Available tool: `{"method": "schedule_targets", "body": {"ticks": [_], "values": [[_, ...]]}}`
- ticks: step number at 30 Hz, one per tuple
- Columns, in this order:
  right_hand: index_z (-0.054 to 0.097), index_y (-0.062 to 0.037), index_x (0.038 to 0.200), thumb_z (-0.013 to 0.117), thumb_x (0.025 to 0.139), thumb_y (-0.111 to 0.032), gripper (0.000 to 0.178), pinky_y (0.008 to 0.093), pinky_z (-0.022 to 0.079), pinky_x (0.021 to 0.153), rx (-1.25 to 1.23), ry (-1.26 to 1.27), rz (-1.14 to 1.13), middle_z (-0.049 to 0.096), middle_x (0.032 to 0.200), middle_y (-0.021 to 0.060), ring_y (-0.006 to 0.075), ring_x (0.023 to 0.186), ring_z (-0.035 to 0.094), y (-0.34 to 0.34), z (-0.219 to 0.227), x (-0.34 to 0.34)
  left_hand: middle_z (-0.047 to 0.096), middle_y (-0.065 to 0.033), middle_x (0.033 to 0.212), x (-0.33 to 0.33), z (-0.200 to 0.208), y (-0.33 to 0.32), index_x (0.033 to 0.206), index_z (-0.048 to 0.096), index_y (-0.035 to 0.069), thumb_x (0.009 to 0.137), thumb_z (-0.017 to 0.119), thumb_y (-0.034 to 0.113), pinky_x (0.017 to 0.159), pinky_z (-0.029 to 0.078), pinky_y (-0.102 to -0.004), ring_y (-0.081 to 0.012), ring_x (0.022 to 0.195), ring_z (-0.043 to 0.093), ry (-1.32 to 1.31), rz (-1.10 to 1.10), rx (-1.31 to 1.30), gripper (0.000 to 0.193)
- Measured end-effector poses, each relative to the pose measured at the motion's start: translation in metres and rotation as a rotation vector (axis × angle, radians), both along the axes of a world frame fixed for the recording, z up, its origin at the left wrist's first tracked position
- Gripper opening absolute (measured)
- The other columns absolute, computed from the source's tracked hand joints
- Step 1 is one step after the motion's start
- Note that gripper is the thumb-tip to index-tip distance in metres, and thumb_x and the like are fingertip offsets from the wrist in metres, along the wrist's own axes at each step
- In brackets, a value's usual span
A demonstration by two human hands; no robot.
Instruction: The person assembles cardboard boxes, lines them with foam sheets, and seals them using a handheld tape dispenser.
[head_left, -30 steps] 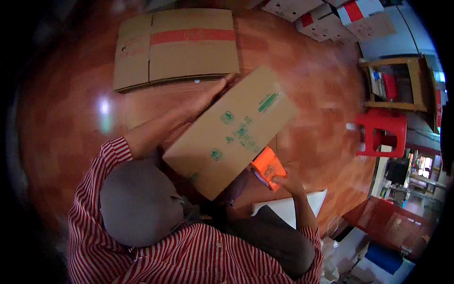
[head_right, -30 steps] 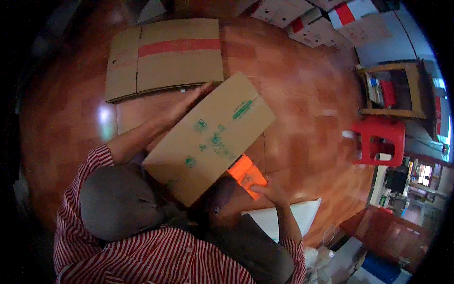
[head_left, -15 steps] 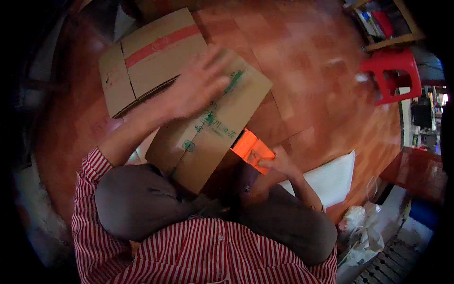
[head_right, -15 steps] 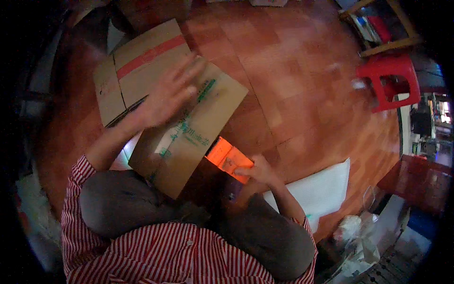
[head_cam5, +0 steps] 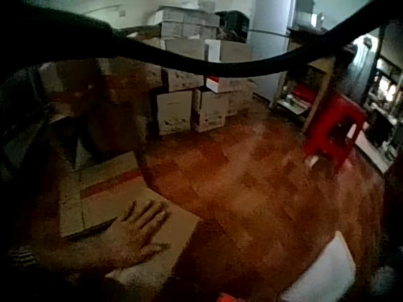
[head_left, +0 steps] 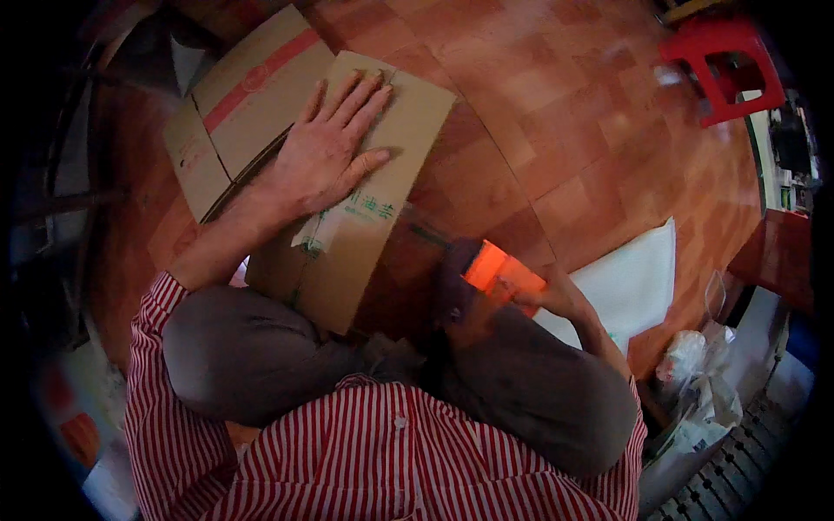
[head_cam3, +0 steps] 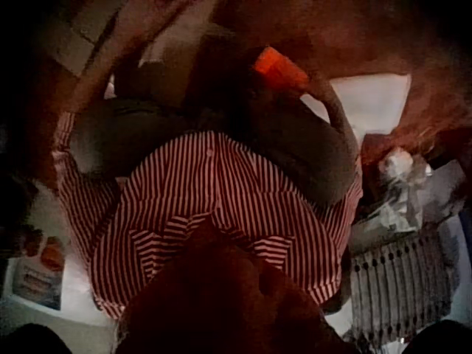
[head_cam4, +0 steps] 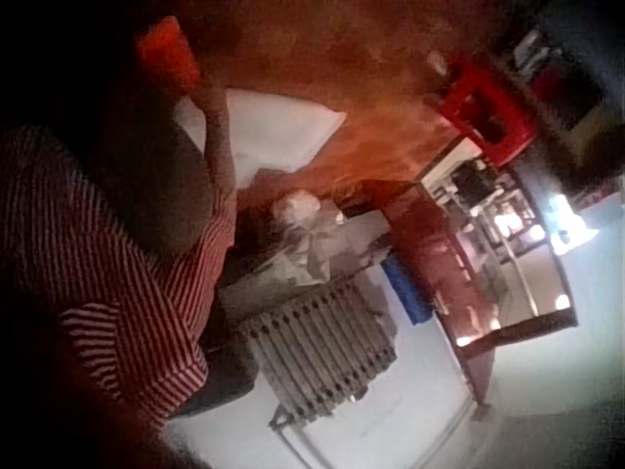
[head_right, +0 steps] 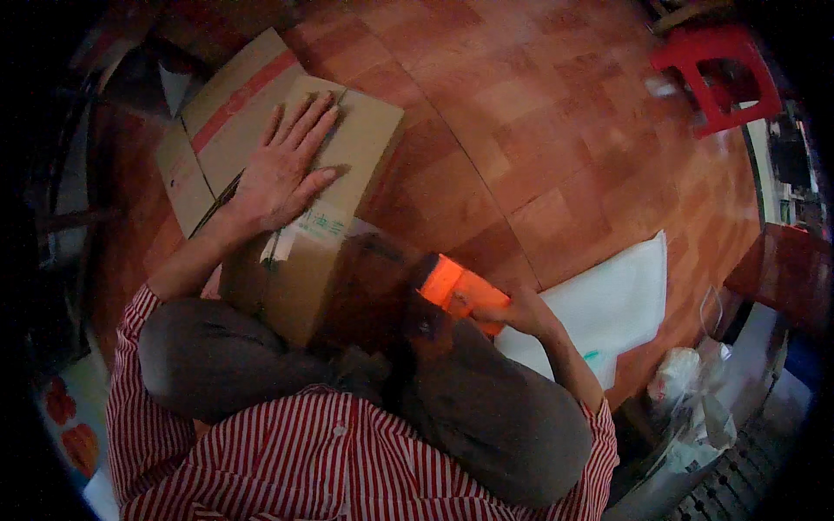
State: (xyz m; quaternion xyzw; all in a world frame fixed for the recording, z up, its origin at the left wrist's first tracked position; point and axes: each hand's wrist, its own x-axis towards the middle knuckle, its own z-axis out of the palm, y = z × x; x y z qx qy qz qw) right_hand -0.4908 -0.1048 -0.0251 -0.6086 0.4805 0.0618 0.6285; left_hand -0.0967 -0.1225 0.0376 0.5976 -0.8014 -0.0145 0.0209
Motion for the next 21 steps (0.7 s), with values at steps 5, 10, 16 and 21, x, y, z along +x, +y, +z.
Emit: {"method": "schedule_targets", "body": {"ticks": [5,10,16,21], "values": [[0.065,0.0035,0.084,0.068,0.071,-0.048,0.053,0.0334,0.046,0.063,-0.211,0.086,0.213,0.061,0.068,0.0166,0.0213,0.064,0.059,-0.017,0.007,0.047,0.019,-0.0128,0.147,-0.001,0.004,0.003,0.141,0.022,0.006,0.090,0.036,0.047,0.111,0.007,-0.0451,-0.0298,0.137,0.014,-0.028,0.000,-0.021,0.067],[0.062,0.0062,0.070,0.069,0.064,-0.056,0.063,0.0392,0.044,0.054,-0.149,0.188,0.254,0.057,0.057,0.0179,0.0253,0.054,0.057,-0.031,-0.016,0.095,0.020,-0.0114,0.147,-0.004,0.005,0.004,0.141,0.023,0.007,0.090,0.036,0.046,0.111,0.008,-0.0454,-0.0295,0.137,0.015,-0.002,0.006,-0.029,0.066],[0.064,0.0033,0.070,0.069,0.066,-0.050,0.054,0.0405,0.047,0.055,-0.335,0.370,0.380,0.061,0.061,0.0167,0.0292,0.059,0.062,-0.038,0.036,0.141,0.021,-0.0112,0.147,-0.002,0.004,0.010,0.141,0.024,0.008,0.090,0.036,0.047,0.111,0.009,-0.0458,-0.0287,0.136,0.016,-0.008,0.034,-0.065,0.065],[0.066,-0.0047,0.068,0.064,0.074,-0.035,0.031,0.0397,0.050,0.057,-0.978,0.422,0.634,0.064,0.066,0.0139,0.0289,0.063,0.064,-0.010,-0.007,0.143,0.022,-0.0124,0.146,-0.006,0.001,0.004,0.140,0.024,0.008,0.091,0.036,0.046,0.110,0.010,-0.0466,-0.0293,0.136,0.018,0.016,0.030,-0.094,0.064]]}}
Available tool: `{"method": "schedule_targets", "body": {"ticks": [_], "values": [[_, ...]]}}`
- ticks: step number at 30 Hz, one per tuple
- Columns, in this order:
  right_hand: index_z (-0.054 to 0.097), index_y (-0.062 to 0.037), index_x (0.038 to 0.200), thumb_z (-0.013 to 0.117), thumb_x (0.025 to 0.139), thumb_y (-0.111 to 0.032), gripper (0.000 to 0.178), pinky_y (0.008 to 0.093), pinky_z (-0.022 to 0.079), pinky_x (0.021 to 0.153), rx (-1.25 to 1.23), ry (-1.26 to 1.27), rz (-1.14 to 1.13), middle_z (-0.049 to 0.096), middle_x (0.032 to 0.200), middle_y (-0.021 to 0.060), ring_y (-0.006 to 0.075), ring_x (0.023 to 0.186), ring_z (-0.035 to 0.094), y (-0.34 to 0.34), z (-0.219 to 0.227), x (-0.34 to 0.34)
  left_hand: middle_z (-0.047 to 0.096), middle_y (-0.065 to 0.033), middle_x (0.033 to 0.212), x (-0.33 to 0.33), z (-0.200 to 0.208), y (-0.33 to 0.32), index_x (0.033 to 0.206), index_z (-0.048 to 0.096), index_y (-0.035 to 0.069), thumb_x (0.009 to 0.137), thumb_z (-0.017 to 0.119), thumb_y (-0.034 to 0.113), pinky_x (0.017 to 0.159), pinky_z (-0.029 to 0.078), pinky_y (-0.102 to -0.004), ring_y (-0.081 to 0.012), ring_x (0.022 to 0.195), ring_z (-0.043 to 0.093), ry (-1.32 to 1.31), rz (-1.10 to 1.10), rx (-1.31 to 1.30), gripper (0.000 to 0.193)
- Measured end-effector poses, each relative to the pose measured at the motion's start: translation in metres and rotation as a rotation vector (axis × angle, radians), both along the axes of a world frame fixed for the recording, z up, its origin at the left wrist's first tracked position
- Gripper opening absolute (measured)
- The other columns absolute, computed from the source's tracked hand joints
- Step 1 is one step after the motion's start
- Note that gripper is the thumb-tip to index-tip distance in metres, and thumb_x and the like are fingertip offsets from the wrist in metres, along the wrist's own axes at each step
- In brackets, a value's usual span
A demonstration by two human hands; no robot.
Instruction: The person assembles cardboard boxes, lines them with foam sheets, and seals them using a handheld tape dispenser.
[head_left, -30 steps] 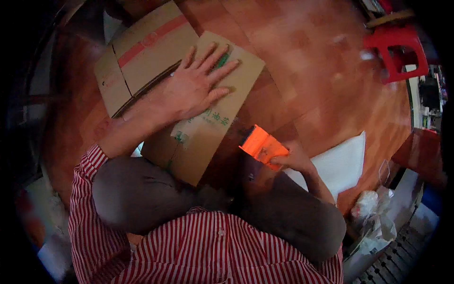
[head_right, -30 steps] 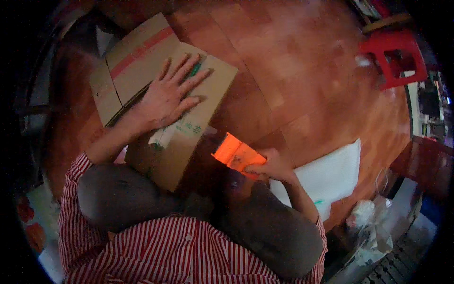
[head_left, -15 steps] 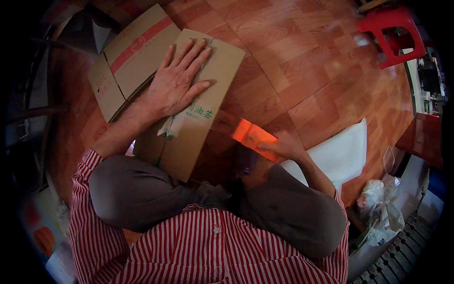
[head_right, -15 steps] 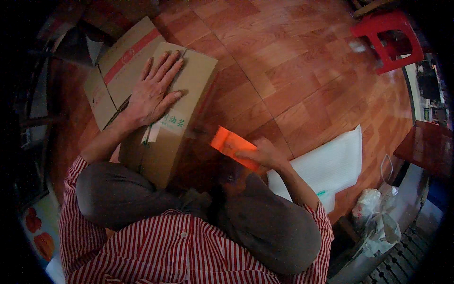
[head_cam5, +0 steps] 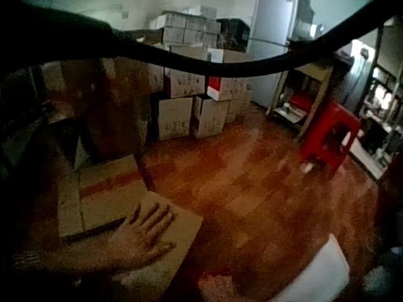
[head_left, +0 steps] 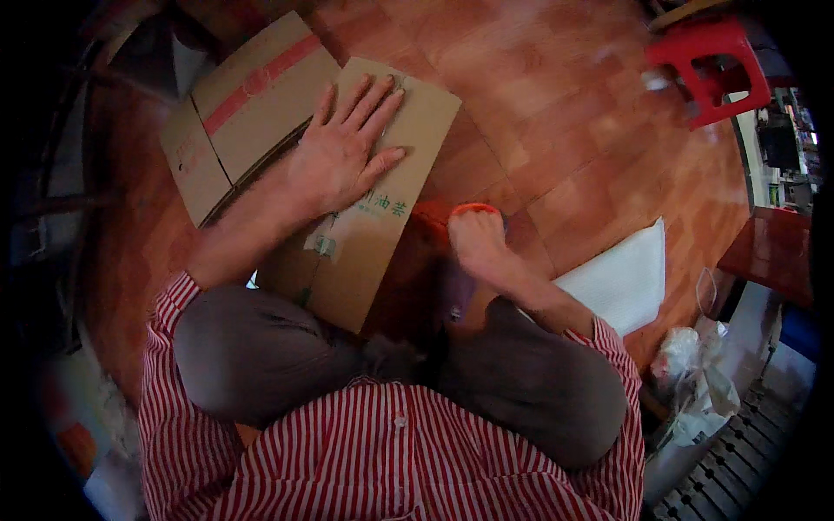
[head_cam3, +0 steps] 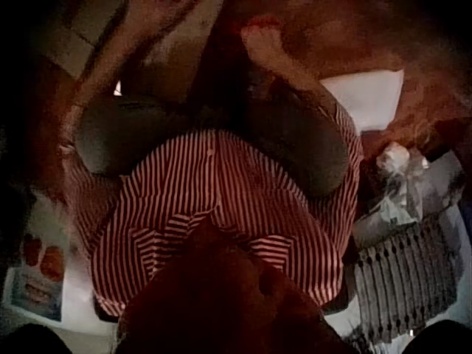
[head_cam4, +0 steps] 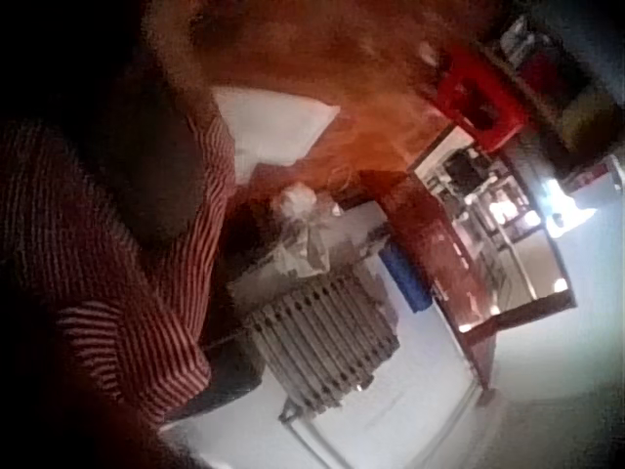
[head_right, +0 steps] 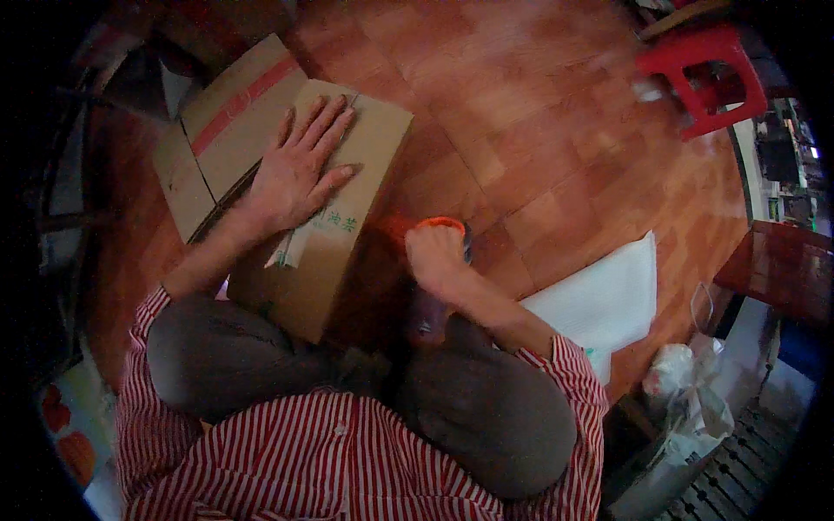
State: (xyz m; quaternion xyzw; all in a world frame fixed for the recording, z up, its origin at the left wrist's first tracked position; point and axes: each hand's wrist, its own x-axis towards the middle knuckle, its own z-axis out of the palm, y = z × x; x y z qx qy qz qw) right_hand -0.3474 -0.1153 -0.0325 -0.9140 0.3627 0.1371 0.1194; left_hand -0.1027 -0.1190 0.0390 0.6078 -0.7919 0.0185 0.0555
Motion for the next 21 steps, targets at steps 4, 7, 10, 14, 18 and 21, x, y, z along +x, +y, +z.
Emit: {"method": "schedule_targets", "body": {"ticks": [4,7,10,14,18,21], "values": [[0.066,-0.0049,0.076,0.064,0.075,-0.030,0.025,0.0415,0.050,0.056,-0.035,-0.013,-0.361,0.064,0.067,0.0117,0.0293,0.063,0.064,-0.013,-0.007,-0.026,0.025,-0.0140,0.145,0.005,-0.006,-0.002,0.139,0.025,0.005,0.092,0.036,0.041,0.111,0.012,-0.0446,-0.0297,0.135,0.019,0.224,0.032,0.029,0.060],[0.059,0.0008,0.098,0.062,0.078,-0.032,0.039,0.0450,0.048,0.074,-0.047,0.026,-0.570,0.064,0.083,0.0158,0.0335,0.079,0.063,-0.033,-0.036,-0.077,0.025,-0.0126,0.145,0.036,-0.005,0.003,0.140,0.026,0.006,0.093,0.038,0.035,0.111,0.012,-0.0388,-0.0272,0.136,0.018,0.742,0.151,0.092,0.057],[0.049,0.0045,0.115,0.057,0.082,-0.035,0.052,0.0450,0.040,0.090,-0.128,-0.046,-0.625,0.055,0.110,0.0224,0.0353,0.102,0.055,-0.037,-0.064,-0.115,0.026,-0.0107,0.145,0.051,-0.027,0.005,0.140,0.027,0.008,0.093,0.039,0.034,0.110,0.016,-0.0347,-0.0243,0.135,0.022,1.289,0.266,0.172,0.055],[0.037,0.0055,0.129,0.050,0.089,-0.037,0.060,0.0409,0.031,0.101,0.108,-0.700,-0.855,0.035,0.136,0.0225,0.0312,0.126,0.036,-0.022,-0.002,-0.039,0.030,-0.0099,0.143,0.046,-0.031,0.022,0.140,0.029,0.010,0.093,0.038,0.042,0.107,0.022,-0.0332,-0.0226,0.130,0.029,1.942,0.524,0.553,0.057],[0.037,0.0050,0.130,0.049,0.090,-0.035,0.058,0.0382,0.032,0.100,0.662,-1.177,-0.974,0.034,0.136,0.0199,0.0279,0.126,0.035,0.003,0.008,0.042,0.031,-0.0099,0.143,0.028,-0.040,0.033,0.140,0.029,0.010,0.093,0.038,0.044,0.107,0.022,-0.0340,-0.0226,0.130,0.030,2.069,0.617,0.756,0.058],[0.040,0.0046,0.127,0.051,0.089,-0.034,0.055,0.0367,0.034,0.098,0.689,-1.153,-0.880,0.038,0.132,0.0182,0.0265,0.121,0.038,0.017,-0.004,0.068,0.031,-0.0099,0.143,0.022,-0.053,0.051,0.140,0.030,0.010,0.092,0.038,0.045,0.106,0.023,-0.0345,-0.0227,0.129,0.030,2.006,0.615,0.748,0.059]]}}
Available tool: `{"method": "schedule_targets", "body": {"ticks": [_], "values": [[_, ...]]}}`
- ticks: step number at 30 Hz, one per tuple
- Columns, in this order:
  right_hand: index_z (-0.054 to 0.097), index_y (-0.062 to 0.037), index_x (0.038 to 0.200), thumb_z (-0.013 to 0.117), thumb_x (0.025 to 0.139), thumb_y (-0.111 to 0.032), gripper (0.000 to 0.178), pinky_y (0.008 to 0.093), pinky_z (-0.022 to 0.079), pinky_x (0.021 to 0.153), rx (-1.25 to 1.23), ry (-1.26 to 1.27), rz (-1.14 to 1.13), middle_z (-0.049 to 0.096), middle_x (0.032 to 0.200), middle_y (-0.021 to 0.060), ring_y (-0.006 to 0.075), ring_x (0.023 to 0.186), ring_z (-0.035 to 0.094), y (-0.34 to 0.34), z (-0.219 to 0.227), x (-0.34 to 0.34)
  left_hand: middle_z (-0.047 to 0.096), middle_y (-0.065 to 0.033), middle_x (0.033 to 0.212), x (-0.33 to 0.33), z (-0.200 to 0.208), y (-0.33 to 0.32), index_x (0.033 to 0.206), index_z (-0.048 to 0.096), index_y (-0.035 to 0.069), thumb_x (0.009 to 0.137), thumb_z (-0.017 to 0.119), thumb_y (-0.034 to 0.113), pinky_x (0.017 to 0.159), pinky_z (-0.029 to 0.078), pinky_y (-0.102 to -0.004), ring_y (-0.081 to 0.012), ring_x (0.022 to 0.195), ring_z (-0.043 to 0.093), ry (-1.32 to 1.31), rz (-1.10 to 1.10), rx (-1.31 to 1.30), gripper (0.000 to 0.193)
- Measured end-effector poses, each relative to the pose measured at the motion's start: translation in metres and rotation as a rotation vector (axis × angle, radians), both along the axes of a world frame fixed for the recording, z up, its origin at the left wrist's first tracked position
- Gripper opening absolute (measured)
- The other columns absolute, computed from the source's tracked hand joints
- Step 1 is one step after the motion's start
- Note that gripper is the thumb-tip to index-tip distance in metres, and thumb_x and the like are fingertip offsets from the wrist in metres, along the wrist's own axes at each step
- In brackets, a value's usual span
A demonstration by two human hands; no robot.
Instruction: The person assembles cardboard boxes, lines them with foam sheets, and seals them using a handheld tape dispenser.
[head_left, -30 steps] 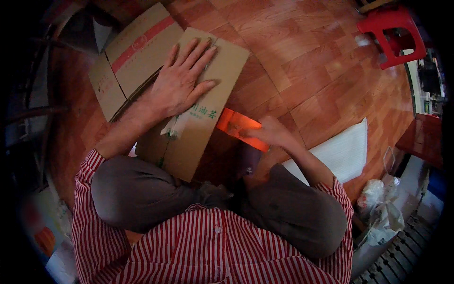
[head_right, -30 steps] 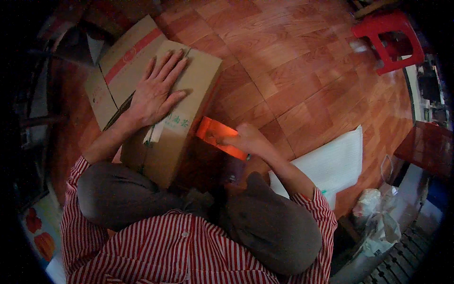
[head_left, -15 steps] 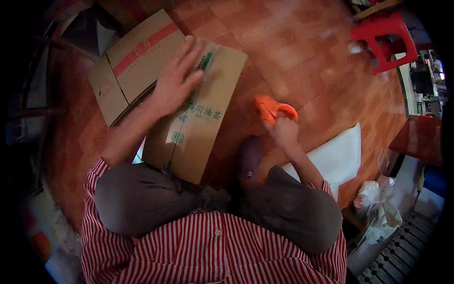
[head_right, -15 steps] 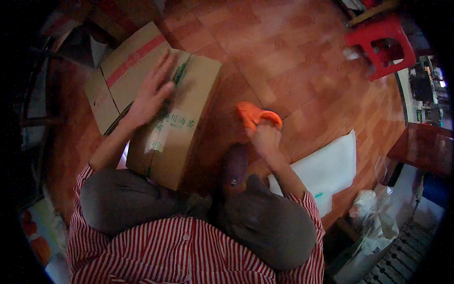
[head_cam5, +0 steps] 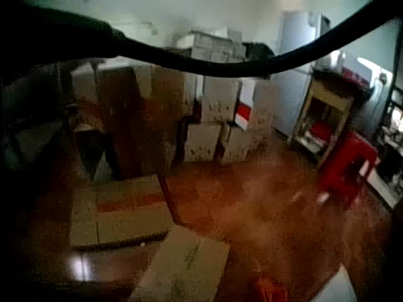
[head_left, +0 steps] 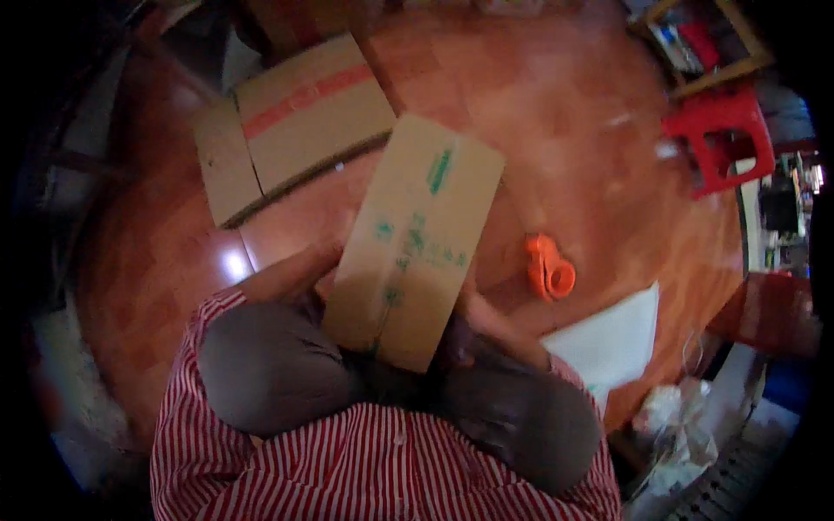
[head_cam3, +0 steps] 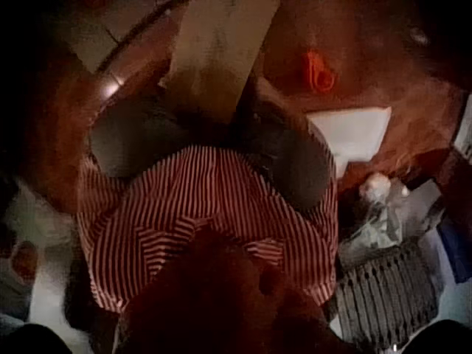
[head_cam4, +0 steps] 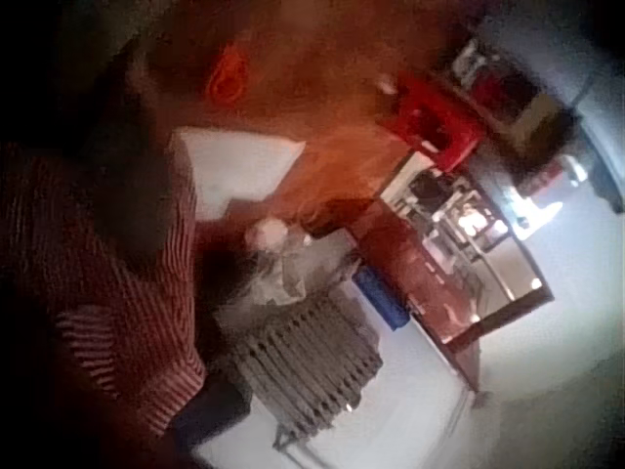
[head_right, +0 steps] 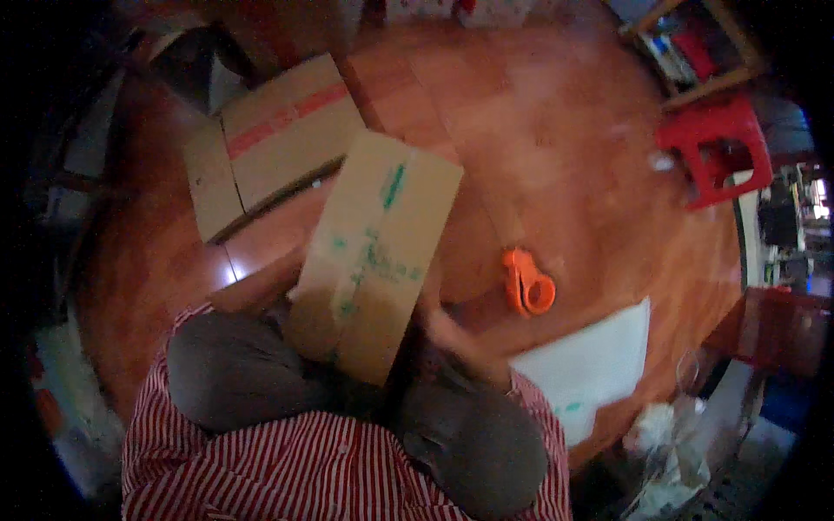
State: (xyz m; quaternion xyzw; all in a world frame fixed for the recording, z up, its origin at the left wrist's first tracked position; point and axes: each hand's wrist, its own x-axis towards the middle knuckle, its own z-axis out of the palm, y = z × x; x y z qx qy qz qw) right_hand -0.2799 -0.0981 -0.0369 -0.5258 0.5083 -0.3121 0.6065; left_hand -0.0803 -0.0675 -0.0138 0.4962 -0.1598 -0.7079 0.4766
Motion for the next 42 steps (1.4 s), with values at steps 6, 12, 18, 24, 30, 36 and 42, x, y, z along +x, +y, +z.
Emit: {"method": "schedule_targets", "body": {"ticks": [6,12,18,24,30,36,42], "values": [[0.045,0.0039,0.122,0.053,0.088,-0.031,0.049,0.0338,0.037,0.093,-0.123,0.145,-0.012,0.045,0.123,0.0150,0.0235,0.113,0.044,-0.010,-0.007,-0.010,0.032,-0.0098,0.142,-0.031,-0.013,0.007,0.139,0.031,0.011,0.091,0.038,0.048,0.106,0.023,-0.0357,-0.0228,0.129,0.031,-0.036,-0.036,-0.091,0.061],[0.050,0.0032,0.118,0.055,0.087,-0.028,0.043,0.0308,0.041,0.088,-0.207,0.026,-0.035,0.053,0.115,0.0117,0.0205,0.104,0.050,-0.067,0.059,-0.008,0.033,-0.0098,0.142,-0.014,-0.020,0.019,0.139,0.032,0.011,0.090,0.038,0.051,0.105,0.024,-0.0368,-0.0229,0.128,0.032,-0.046,0.028,-0.163,0.063],[0.059,0.0003,0.094,0.063,0.080,-0.012,0.019,0.0267,0.046,0.064,-0.279,-0.079,0.190,0.060,0.085,0.0019,0.0107,0.075,0.055,-0.091,0.186,0.001,0.034,-0.0098,0.141,0.113,-0.055,0.036,0.139,0.032,0.011,0.089,0.038,0.053,0.105,0.024,-0.0379,-0.0230,0.128,0.033,-0.324,0.169,-0.350,0.065],[0.059,-0.0053,0.090,0.069,0.072,-0.018,0.024,0.0320,0.047,0.066,-1.226,0.451,0.638,0.055,0.086,0.0080,0.0240,0.080,0.057,-0.057,0.113,-0.011,0.038,-0.0079,0.139,0.121,-0.026,0.010,0.137,0.036,0.013,0.088,0.038,0.057,0.103,0.026,-0.0406,-0.0220,0.126,0.035,0.051,0.234,-0.219,0.066],[0.058,-0.0065,0.095,0.067,0.073,-0.017,0.026,0.0354,0.046,0.075,-1.387,0.498,0.426,0.055,0.100,0.0084,0.0244,0.091,0.055,-0.038,0.065,-0.022,0.035,-0.0058,0.141,0.117,-0.059,0.006,0.138,0.034,0.015,0.088,0.039,0.055,0.103,0.025,-0.0449,-0.0229,0.129,0.032,-0.128,0.015,-0.248,0.064],[0.060,-0.0034,0.100,0.063,0.074,-0.009,0.026,0.0366,0.045,0.082,-1.149,0.722,-0.362,0.056,0.102,0.0133,0.0273,0.095,0.055,-0.053,0.078,-0.142,0.026,-0.0115,0.145,0.102,0.031,0.003,0.142,0.022,0.012,0.088,0.042,0.055,0.105,0.026,-0.0437,-0.0273,0.131,0.028,-0.465,-0.018,-0.332,0.072],[0.053,0.0066,0.114,0.072,0.068,-0.021,0.057,0.0414,0.039,0.094,-0.221,1.243,-0.781,0.055,0.112,0.0242,0.0378,0.108,0.051,0.043,-0.067,-0.386,0.027,-0.0079,0.145,0.136,0.077,-0.027,0.141,0.026,0.011,0.091,0.043,0.041,0.102,0.033,-0.0397,-0.0237,0.127,0.037,-0.618,-0.185,-0.344,0.060]]}}
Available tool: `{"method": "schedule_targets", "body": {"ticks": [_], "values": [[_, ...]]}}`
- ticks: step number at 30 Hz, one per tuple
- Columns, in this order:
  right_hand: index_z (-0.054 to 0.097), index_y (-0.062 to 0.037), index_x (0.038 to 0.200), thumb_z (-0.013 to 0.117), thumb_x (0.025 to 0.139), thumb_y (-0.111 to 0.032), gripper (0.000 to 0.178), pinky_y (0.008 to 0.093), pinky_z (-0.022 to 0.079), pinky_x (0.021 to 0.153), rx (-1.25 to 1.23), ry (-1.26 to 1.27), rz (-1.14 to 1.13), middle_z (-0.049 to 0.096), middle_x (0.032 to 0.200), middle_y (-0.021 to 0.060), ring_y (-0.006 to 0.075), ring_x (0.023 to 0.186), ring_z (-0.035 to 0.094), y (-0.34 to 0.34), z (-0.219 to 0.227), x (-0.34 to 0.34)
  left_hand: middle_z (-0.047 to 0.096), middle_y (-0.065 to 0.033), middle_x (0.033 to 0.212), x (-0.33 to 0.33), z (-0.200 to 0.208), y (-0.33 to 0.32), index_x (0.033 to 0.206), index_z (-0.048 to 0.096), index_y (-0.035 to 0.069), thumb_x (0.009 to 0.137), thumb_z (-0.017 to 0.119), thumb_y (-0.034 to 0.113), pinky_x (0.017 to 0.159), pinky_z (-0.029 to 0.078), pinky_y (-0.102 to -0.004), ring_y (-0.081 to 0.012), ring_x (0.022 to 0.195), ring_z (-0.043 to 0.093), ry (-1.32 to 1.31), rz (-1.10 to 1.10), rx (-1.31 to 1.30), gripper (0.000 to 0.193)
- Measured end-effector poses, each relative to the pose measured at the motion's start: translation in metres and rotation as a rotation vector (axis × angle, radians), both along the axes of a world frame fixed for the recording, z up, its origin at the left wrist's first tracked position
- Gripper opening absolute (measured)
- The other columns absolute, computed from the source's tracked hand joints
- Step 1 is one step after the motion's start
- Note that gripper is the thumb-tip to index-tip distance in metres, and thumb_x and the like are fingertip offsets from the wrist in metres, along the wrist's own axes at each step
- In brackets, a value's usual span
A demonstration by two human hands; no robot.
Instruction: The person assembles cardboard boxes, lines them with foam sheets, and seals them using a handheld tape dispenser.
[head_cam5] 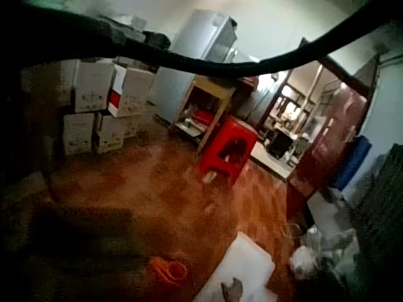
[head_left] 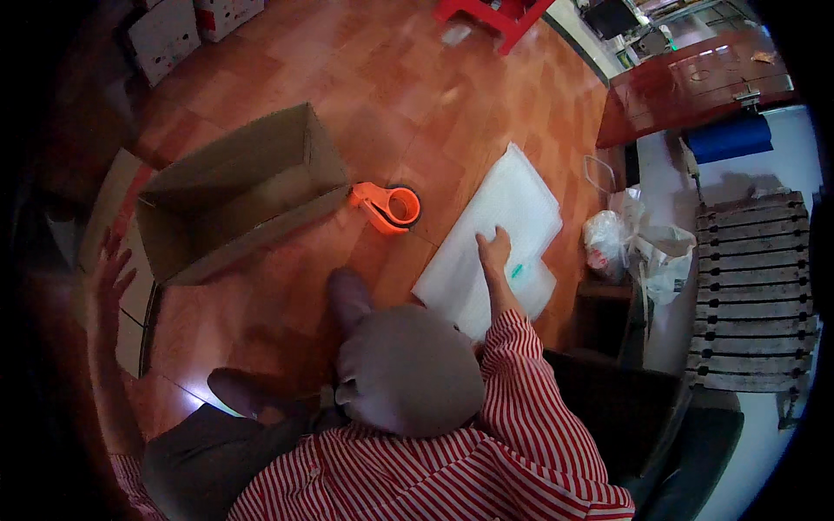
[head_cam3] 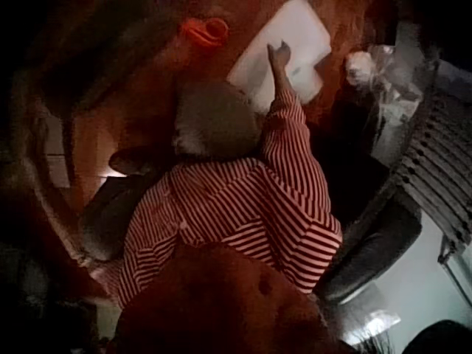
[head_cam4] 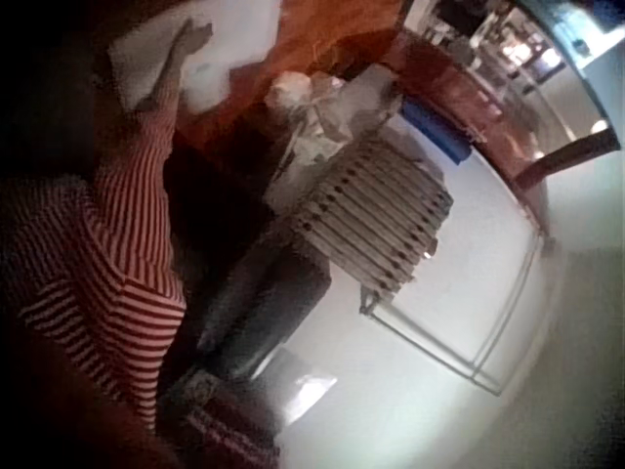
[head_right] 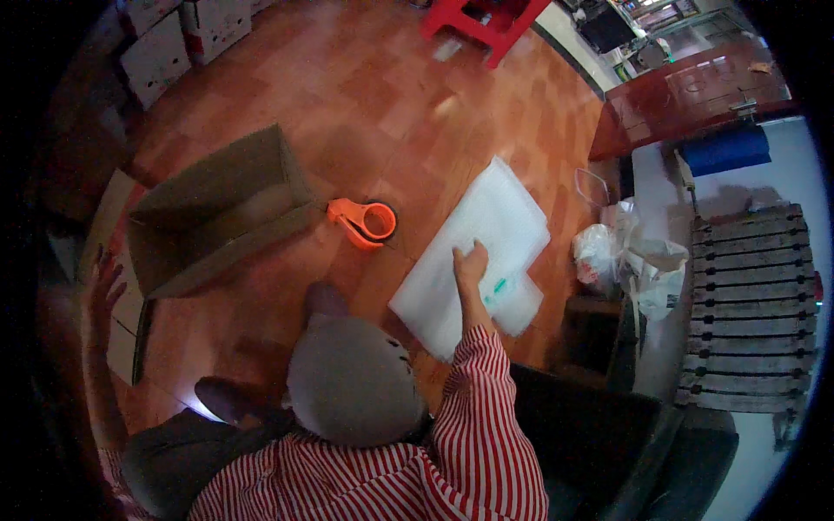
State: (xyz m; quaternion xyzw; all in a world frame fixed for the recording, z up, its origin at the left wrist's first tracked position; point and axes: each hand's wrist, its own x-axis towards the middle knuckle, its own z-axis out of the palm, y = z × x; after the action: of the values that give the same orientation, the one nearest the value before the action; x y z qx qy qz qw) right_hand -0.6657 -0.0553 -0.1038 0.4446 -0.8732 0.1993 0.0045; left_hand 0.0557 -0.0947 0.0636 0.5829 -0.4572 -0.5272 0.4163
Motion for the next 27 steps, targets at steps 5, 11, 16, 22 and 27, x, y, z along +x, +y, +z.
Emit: {"method": "schedule_targets", "body": {"ticks": [5,11,16,22,27], "values": [[0.064,0.0013,0.098,0.070,0.067,-0.026,0.042,0.0370,0.046,0.085,0.394,-0.089,-0.119,0.062,0.101,0.0213,0.0323,0.096,0.059,0.053,-0.042,0.003,0.033,-0.0078,0.141,0.025,0.039,-0.032,0.139,0.030,0.010,0.093,0.043,0.033,0.096,0.040,-0.0355,-0.0218,0.121,0.044,-0.434,-0.099,-0.076,0.053],[0.070,-0.0048,0.077,0.065,0.064,-0.017,0.018,0.0371,0.051,0.073,0.230,-0.263,-0.251,0.067,0.076,0.0126,0.0280,0.074,0.065,0.056,-0.036,-0.004,0.035,-0.0095,0.139,-0.024,0.073,-0.057,0.136,0.034,0.005,0.091,0.047,0.022,0.091,0.046,-0.0311,-0.0199,0.120,0.046,-0.204,0.041,-0.008,0.050],[0.068,-0.0036,0.075,0.063,0.064,-0.016,0.018,0.0369,0.050,0.071,0.287,-0.080,-0.050,0.066,0.076,0.0153,0.0305,0.075,0.064,0.055,-0.022,-0.038,0.037,-0.0093,0.139,-0.050,0.081,-0.064,0.139,0.030,0.008,0.089,0.050,0.034,0.096,0.040,-0.0350,-0.0219,0.119,0.047,-0.333,-0.048,-0.022,0.059],[0.065,-0.0008,0.077,0.062,0.063,-0.014,0.020,0.0373,0.049,0.066,0.327,0.048,0.162,0.064,0.073,0.0172,0.0306,0.069,0.063,0.005,0.108,-0.063,0.040,-0.0085,0.137,-0.108,0.111,-0.071,0.136,0.037,0.008,0.086,0.055,0.024,0.095,0.040,-0.0338,-0.0189,0.114,0.050,-0.372,-0.031,-0.049,0.055],[0.064,0.0003,0.076,0.064,0.063,-0.011,0.017,0.0330,0.048,0.060,0.238,-0.026,0.303,0.063,0.067,0.0132,0.0225,0.063,0.061,-0.045,0.231,-0.019,0.046,-0.0077,0.131,-0.133,0.120,-0.078,0.130,0.043,0.006,0.083,0.057,0.016,0.094,0.040,-0.0319,-0.0160,0.108,0.052,-0.251,-0.195,-0.167,0.050]]}}
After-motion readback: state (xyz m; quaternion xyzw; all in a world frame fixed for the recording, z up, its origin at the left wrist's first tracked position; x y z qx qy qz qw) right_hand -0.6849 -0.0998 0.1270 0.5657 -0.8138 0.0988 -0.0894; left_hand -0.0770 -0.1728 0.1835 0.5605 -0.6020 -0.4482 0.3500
